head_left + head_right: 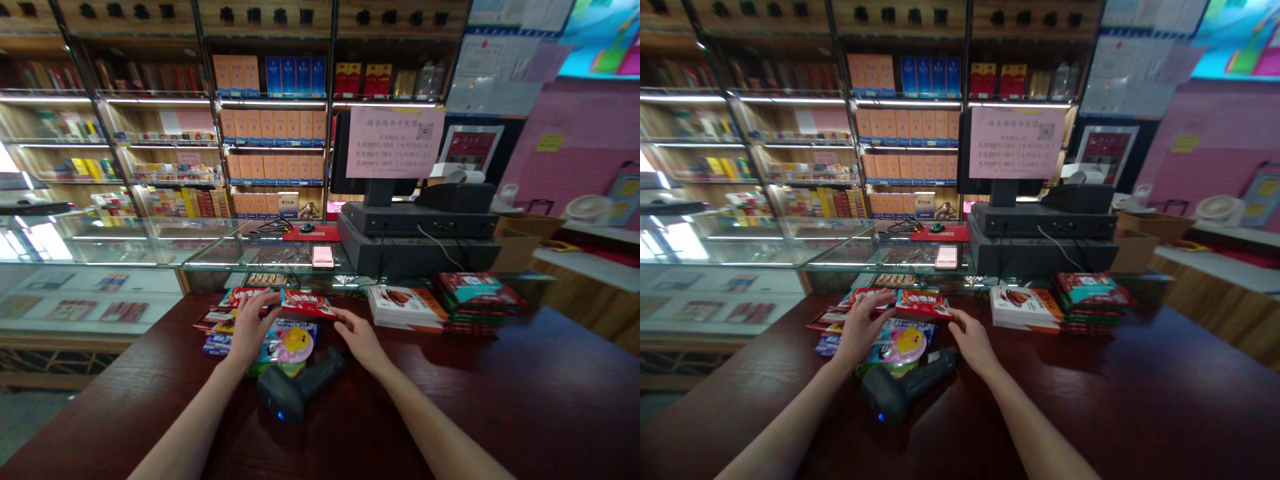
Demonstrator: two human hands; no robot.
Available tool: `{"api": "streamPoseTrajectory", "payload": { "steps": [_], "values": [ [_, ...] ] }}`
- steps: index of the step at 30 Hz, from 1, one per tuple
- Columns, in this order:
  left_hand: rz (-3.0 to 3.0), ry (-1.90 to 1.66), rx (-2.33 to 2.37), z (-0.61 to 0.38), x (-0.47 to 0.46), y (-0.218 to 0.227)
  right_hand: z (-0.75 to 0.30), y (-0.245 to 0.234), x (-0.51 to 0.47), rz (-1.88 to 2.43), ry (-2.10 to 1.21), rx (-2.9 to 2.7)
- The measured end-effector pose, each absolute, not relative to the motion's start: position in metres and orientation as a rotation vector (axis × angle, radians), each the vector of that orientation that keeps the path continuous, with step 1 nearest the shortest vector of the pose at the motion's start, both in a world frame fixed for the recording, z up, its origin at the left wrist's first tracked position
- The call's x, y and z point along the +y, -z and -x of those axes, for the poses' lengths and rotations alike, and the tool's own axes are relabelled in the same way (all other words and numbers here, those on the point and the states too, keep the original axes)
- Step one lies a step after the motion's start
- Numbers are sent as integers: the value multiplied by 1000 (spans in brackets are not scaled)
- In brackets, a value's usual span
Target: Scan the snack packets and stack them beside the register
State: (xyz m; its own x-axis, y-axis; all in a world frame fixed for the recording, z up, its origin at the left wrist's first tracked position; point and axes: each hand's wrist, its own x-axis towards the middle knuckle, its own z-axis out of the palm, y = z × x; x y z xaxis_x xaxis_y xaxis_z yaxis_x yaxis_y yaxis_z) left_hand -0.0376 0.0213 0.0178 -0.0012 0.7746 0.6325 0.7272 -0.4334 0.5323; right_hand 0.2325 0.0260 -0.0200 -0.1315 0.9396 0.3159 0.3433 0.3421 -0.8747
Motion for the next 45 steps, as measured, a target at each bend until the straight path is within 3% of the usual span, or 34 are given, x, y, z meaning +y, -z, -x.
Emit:
{"api": "streamPoseTrajectory", "payload": {
  "steps": [24,34,45],
  "values": [
    [-2335,-1505,1645,30,9,-21,-230,8,18,1167,-467,-1607],
    [-2873,-1216,1658,29,8,-23,-233,-6,18,1157,-390,-1573],
    [-2957,-1162,1815,28,5,-27,-227,-15,10,1145,-350,-1616]
  ]
}}
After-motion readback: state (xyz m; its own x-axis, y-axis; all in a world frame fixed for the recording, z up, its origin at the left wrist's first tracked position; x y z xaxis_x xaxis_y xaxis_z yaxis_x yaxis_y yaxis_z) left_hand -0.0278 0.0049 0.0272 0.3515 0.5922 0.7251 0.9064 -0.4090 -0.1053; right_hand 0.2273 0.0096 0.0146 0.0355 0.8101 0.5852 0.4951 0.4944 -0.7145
